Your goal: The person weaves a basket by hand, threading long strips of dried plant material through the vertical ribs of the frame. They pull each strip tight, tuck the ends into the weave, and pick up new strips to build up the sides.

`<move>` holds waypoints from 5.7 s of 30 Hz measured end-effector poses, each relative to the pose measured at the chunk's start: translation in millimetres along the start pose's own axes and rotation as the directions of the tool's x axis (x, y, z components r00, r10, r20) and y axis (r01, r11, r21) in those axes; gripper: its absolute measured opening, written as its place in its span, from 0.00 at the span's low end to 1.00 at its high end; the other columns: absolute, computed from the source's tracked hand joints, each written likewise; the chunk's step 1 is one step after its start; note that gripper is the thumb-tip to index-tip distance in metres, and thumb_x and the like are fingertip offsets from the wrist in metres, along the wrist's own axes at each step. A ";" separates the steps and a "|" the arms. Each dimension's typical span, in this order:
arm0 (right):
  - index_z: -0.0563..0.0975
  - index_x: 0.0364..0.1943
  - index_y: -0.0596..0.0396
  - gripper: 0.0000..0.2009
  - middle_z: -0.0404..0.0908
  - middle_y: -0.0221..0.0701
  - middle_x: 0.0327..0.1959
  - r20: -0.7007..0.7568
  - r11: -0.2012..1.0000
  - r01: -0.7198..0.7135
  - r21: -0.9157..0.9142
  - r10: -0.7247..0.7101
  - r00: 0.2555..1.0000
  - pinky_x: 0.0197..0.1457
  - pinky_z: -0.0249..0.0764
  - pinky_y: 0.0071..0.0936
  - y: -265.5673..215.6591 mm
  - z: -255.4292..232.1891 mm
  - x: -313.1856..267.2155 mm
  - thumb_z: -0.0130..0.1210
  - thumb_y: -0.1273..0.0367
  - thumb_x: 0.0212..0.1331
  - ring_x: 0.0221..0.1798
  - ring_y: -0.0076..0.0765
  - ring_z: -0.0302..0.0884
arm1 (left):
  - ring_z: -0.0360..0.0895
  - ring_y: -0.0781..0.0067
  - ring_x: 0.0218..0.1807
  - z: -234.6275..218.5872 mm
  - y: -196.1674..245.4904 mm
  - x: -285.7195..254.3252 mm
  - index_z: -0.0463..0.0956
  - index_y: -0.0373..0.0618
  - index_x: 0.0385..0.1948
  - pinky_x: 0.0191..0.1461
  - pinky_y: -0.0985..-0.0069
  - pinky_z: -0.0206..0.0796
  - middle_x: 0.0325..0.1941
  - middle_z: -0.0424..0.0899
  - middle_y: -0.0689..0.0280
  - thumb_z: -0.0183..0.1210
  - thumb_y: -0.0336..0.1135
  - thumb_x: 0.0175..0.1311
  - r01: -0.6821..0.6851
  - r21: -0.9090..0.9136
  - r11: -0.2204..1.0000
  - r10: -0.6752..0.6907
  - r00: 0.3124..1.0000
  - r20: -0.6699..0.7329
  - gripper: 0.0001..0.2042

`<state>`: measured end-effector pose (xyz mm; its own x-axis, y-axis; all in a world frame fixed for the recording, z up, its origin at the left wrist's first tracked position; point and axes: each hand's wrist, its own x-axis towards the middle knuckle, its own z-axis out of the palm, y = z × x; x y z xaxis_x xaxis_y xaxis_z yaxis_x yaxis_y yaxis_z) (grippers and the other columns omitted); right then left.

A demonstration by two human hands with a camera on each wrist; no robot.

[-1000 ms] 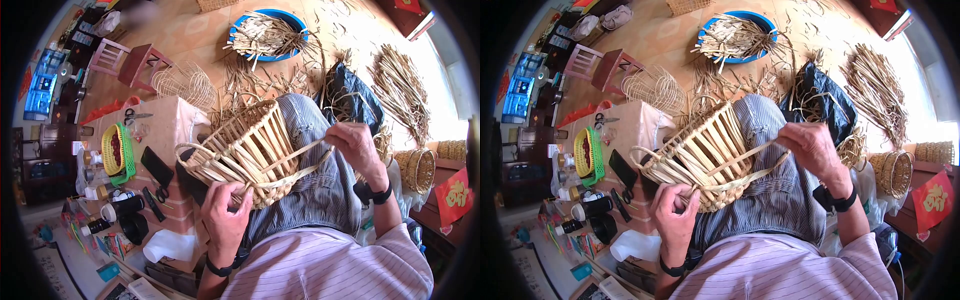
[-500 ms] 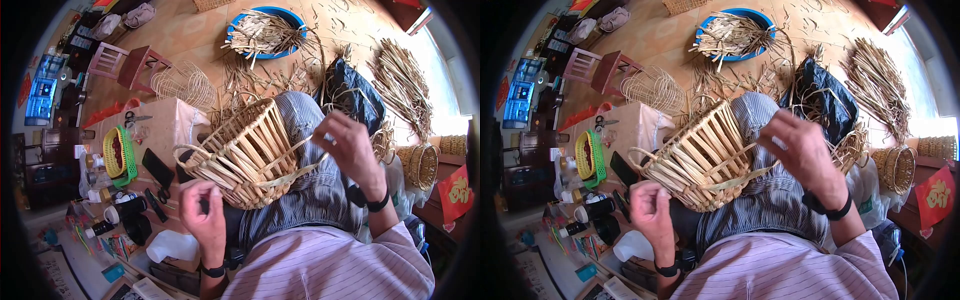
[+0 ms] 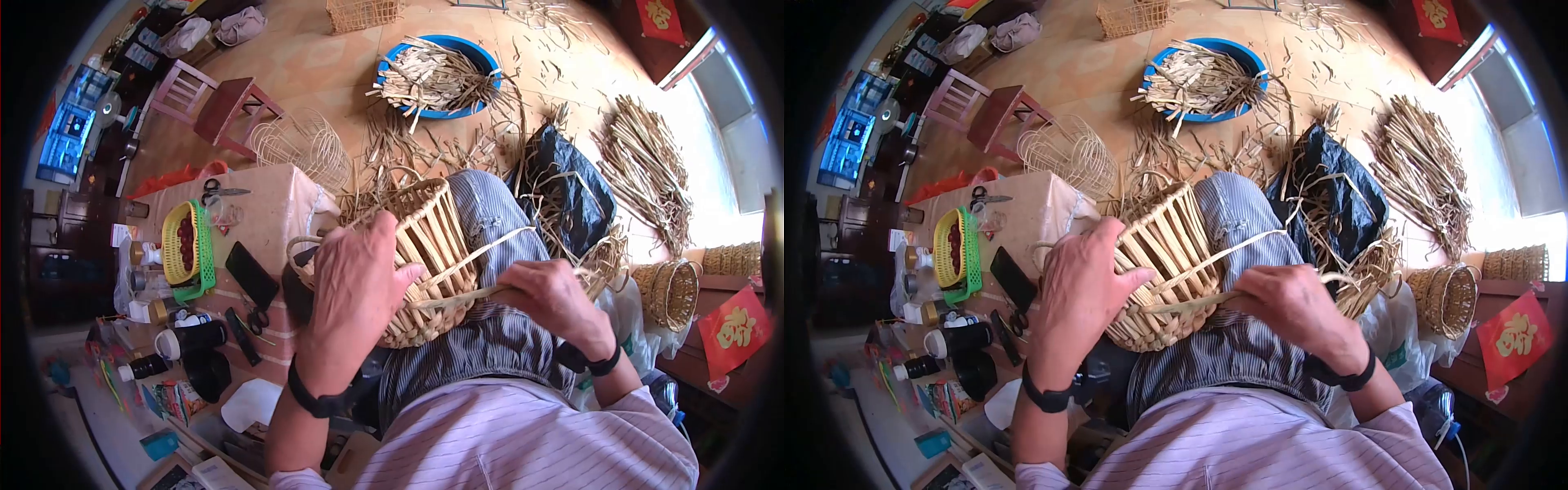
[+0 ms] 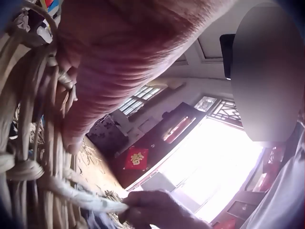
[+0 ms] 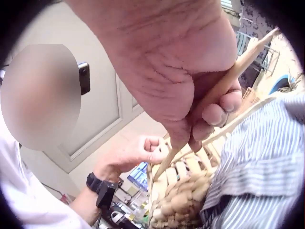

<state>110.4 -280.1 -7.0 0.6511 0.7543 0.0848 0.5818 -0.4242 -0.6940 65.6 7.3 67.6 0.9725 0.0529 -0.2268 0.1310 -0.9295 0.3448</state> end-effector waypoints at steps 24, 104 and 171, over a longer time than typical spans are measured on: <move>0.78 0.58 0.52 0.06 0.79 0.21 0.39 0.014 0.371 -0.095 0.924 0.216 0.976 0.43 0.77 0.19 -19.2 23.0 42.3 0.59 0.67 0.86 0.37 0.13 0.75 | 0.80 0.31 0.65 -8.5 -42.4 41.1 0.73 0.32 0.53 0.68 0.48 0.72 0.54 0.84 0.37 0.59 0.35 0.64 -0.151 -0.272 0.951 0.247 0.898 0.365 0.19; 0.79 0.43 0.50 0.11 0.80 0.37 0.35 -0.395 0.996 0.040 0.076 -0.007 0.919 0.33 0.81 0.51 -36.3 84.7 61.6 0.73 0.71 0.64 0.32 0.56 0.85 | 0.81 0.64 0.28 30.7 -69.0 87.5 0.85 0.32 0.33 0.35 0.61 0.73 0.25 0.85 0.53 0.71 0.41 0.56 -0.297 -0.341 0.892 0.442 0.732 0.518 0.16; 0.83 0.44 0.60 0.10 0.88 0.39 0.34 -0.076 0.964 -0.035 0.264 0.057 0.995 0.37 0.80 0.42 -21.7 48.9 42.8 0.74 0.73 0.65 0.34 0.42 0.90 | 0.93 0.58 0.40 27.9 -45.4 76.9 0.86 0.30 0.45 0.47 0.61 0.83 0.40 0.95 0.49 0.82 0.36 0.41 -0.142 -0.447 0.883 0.363 0.811 0.460 0.27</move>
<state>101.8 -214.0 -23.3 0.7186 0.6883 0.0995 0.4096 -0.3032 -0.8604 129.1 43.4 9.2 0.7472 -0.4620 -0.4778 0.0640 -0.6655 0.7436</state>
